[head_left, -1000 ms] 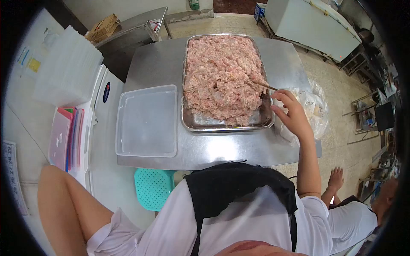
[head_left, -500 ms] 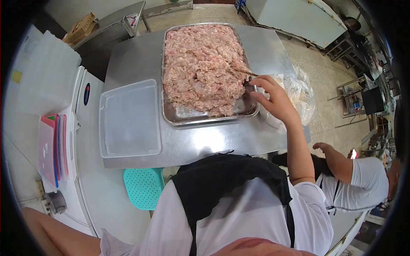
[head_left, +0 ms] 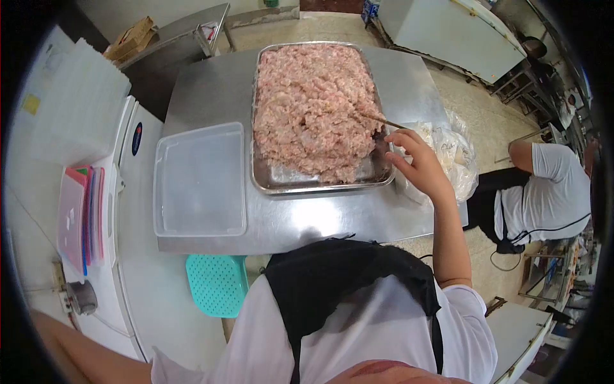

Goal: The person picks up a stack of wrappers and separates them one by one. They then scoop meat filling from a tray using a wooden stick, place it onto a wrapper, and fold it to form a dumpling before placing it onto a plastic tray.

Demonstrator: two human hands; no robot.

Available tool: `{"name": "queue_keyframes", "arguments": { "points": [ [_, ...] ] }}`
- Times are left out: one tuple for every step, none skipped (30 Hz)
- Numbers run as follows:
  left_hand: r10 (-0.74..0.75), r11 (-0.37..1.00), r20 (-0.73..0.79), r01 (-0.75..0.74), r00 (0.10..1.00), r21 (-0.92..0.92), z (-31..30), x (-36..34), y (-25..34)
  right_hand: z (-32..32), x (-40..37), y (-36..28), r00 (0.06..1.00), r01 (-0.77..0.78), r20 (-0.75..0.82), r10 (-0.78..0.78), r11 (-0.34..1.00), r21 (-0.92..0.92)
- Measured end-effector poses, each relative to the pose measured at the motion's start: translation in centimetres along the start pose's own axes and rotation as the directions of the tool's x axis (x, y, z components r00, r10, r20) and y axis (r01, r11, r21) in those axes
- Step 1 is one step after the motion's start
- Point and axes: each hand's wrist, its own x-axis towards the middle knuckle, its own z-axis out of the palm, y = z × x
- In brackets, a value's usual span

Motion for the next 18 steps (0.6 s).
{"name": "queue_keyframes", "arguments": {
  "points": [
    [-0.003,1.0,0.006,0.003,1.0,0.002,-0.1,0.2,0.1,0.1,0.1,-0.1,1.0,-0.013,0.0,0.013,1.0,0.015],
    [-0.014,1.0,0.013,0.014,1.0,0.008,-0.2,0.5,0.1,0.2,0.1,-0.1,1.0,-0.009,0.003,0.009,1.0,0.015],
    [-0.016,1.0,0.023,0.015,1.0,0.019,-0.4,0.9,0.3,0.4,0.1,0.0,1.0,0.004,0.013,-0.005,1.0,0.029],
    [-0.013,1.0,0.037,0.012,0.999,0.024,-0.5,1.3,0.3,0.5,0.1,0.0,1.0,0.005,0.014,-0.005,1.0,0.017],
    [-0.012,1.0,0.046,0.011,0.999,0.029,-0.6,1.4,0.4,0.4,0.1,0.1,1.0,0.002,0.01,-0.002,1.0,0.0],
    [-0.011,1.0,0.045,0.009,0.999,0.03,-0.8,1.5,0.5,0.3,0.1,0.0,0.999,-0.025,0.026,0.025,1.0,0.001],
    [-0.012,0.999,0.045,0.011,0.999,0.031,-0.9,1.6,0.6,0.1,0.0,0.0,0.999,-0.021,0.026,0.021,1.0,-0.004],
    [-0.016,0.999,0.045,0.015,0.999,0.033,-0.9,1.5,0.6,-0.1,-0.1,0.1,1.0,-0.022,0.018,0.022,1.0,-0.018],
    [-0.02,0.999,0.047,0.018,0.999,0.035,-1.0,1.6,0.6,-0.1,0.0,0.1,1.0,-0.019,0.01,0.019,0.999,-0.029],
    [-0.021,0.999,0.052,0.018,0.998,0.041,-1.0,1.7,0.8,-0.2,-0.1,0.2,1.0,-0.007,0.011,0.007,1.0,-0.026],
    [-0.019,0.999,0.055,0.016,0.998,0.051,-1.0,1.9,0.8,-0.2,-0.2,0.4,0.999,-0.038,0.013,0.039,0.999,-0.014],
    [-0.016,0.999,0.064,0.013,0.998,0.052,-1.0,2.1,0.9,-0.1,-0.2,0.4,0.997,-0.072,0.014,0.072,0.997,0.0],
    [-0.014,0.998,0.067,0.01,0.998,0.057,-1.0,2.3,0.9,0.1,-0.1,0.4,0.998,-0.062,0.011,0.062,0.998,0.007],
    [-0.013,0.998,0.065,0.009,0.998,0.062,-0.9,2.3,0.9,0.1,-0.2,0.4,0.998,-0.059,0.022,0.059,0.998,0.005],
    [-0.011,0.998,0.062,0.007,0.998,0.062,-1.0,2.3,1.0,-0.1,-0.3,0.5,0.998,-0.057,0.033,0.057,0.998,-0.004],
    [-0.009,0.998,0.065,0.004,0.998,0.066,-1.1,2.4,1.0,0.0,-0.2,0.6,0.998,-0.059,0.032,0.059,0.998,-0.002],
    [-0.015,0.998,0.062,0.011,0.998,0.064,-1.0,2.3,0.8,0.0,-0.3,0.6,0.998,-0.049,0.03,0.049,0.999,-0.011],
    [-0.012,0.998,0.071,0.007,0.997,0.063,-0.9,2.4,0.8,0.0,-0.2,0.7,0.999,-0.035,0.026,0.036,0.999,-0.019]
  ]
}}
